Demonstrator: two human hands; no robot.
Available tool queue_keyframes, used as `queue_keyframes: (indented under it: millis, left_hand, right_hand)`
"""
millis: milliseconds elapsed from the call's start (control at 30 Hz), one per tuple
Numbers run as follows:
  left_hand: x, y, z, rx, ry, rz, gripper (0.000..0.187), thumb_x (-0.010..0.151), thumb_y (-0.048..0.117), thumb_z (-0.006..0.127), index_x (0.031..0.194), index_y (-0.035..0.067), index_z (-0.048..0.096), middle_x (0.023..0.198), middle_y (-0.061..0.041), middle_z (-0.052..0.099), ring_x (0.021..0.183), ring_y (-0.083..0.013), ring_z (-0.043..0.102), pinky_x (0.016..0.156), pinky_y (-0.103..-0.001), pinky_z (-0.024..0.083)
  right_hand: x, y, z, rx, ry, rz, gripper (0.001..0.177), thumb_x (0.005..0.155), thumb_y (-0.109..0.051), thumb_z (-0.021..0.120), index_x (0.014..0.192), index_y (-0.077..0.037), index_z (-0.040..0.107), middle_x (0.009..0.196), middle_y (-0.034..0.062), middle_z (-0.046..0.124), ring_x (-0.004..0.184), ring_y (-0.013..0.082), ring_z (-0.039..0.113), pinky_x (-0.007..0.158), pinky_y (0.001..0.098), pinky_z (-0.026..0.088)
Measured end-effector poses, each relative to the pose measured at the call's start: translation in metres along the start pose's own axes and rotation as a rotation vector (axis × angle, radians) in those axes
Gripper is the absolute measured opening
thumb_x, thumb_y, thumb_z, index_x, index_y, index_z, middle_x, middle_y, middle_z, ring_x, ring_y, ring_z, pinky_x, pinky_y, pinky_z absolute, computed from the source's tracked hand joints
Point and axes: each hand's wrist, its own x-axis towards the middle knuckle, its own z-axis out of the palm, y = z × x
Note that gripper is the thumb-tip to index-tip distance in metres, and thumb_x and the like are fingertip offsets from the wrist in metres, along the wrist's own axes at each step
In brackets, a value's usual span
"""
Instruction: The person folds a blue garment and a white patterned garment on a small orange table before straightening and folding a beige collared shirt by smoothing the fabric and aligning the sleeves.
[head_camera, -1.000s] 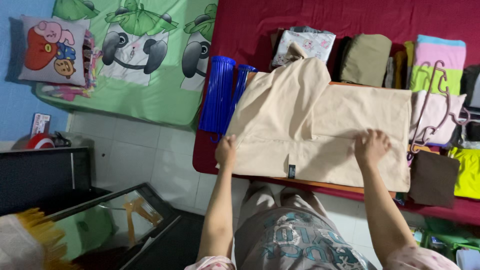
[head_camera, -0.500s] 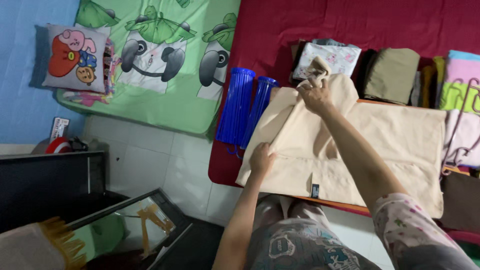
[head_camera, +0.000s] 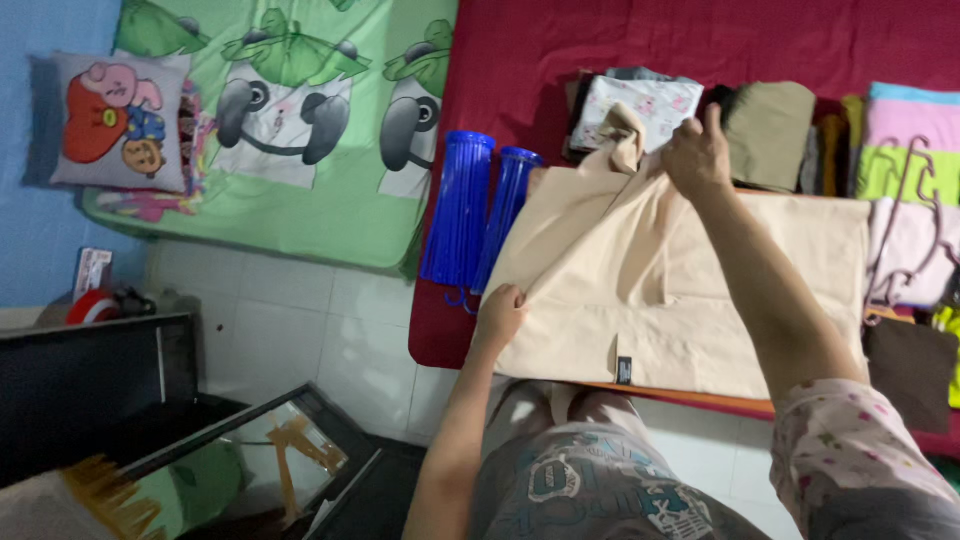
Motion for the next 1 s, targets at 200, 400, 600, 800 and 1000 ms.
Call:
queue_keyframes:
  millis: [200, 400, 600, 800, 1000]
  left_hand:
    - [-0.034, 0.021, -0.014, 0.053, 0.315, 0.296, 0.01, 0.086, -0.001, 0.062, 0.081, 0.006, 0.056, 0.091, -0.012, 0.06, 0.087, -0.0347, 0.062, 0.074, -0.045, 0.048]
    - [-0.067, 0.044, -0.013, 0.213, 0.412, 0.456, 0.014, 0.079, 0.0, 0.064, 0.087, 0.009, 0.057, 0.088, -0.008, 0.058, 0.089, -0.0317, 0.06, 0.078, -0.044, 0.049]
    - [-0.085, 0.029, -0.002, 0.39, 0.288, 0.457, 0.014, 0.075, 0.001, 0.064, 0.082, 0.011, 0.058, 0.09, -0.009, 0.055, 0.093, -0.033, 0.058, 0.077, -0.046, 0.046]
    - [-0.096, 0.027, -0.003, 0.489, 0.273, 0.42, 0.016, 0.08, 0.0, 0.065, 0.09, 0.009, 0.059, 0.1, -0.009, 0.055, 0.096, -0.0316, 0.056, 0.084, -0.047, 0.046]
    - [-0.101, 0.049, 0.0, 0.573, 0.397, 0.481, 0.034, 0.084, 0.0, 0.066, 0.117, 0.005, 0.06, 0.121, -0.012, 0.057, 0.118, -0.0333, 0.056, 0.099, -0.049, 0.044]
  right_hand:
    - [-0.164, 0.031, -0.009, 0.307, 0.394, 0.425, 0.015, 0.106, -0.009, 0.055, 0.108, -0.018, 0.067, 0.096, -0.0028, 0.063, 0.11, 0.0179, 0.061, 0.127, 0.0591, 0.013]
    - [-0.363, -0.051, -0.005, 0.305, 0.137, 0.751, 0.008, 0.109, -0.011, 0.061, 0.103, -0.017, 0.063, 0.087, -0.0022, 0.062, 0.1, 0.0177, 0.063, 0.124, 0.0618, 0.019]
    - [-0.426, -0.109, 0.012, 0.693, 0.031, 0.815, 0.017, 0.102, -0.022, 0.06, 0.116, -0.015, 0.067, 0.1, 0.0055, 0.071, 0.105, 0.0257, 0.065, 0.105, 0.0538, 0.029]
    - [-0.401, -0.084, 0.051, 1.385, 0.202, 1.413, 0.02, 0.103, -0.018, 0.065, 0.118, -0.004, 0.066, 0.102, 0.0135, 0.071, 0.094, 0.0272, 0.068, 0.086, 0.0387, 0.052]
    - [-0.365, -0.046, 0.072, 1.215, 0.318, 1.243, 0.018, 0.092, 0.001, 0.064, 0.108, -0.006, 0.072, 0.106, 0.0131, 0.072, 0.097, 0.0298, 0.069, 0.086, 0.039, 0.054]
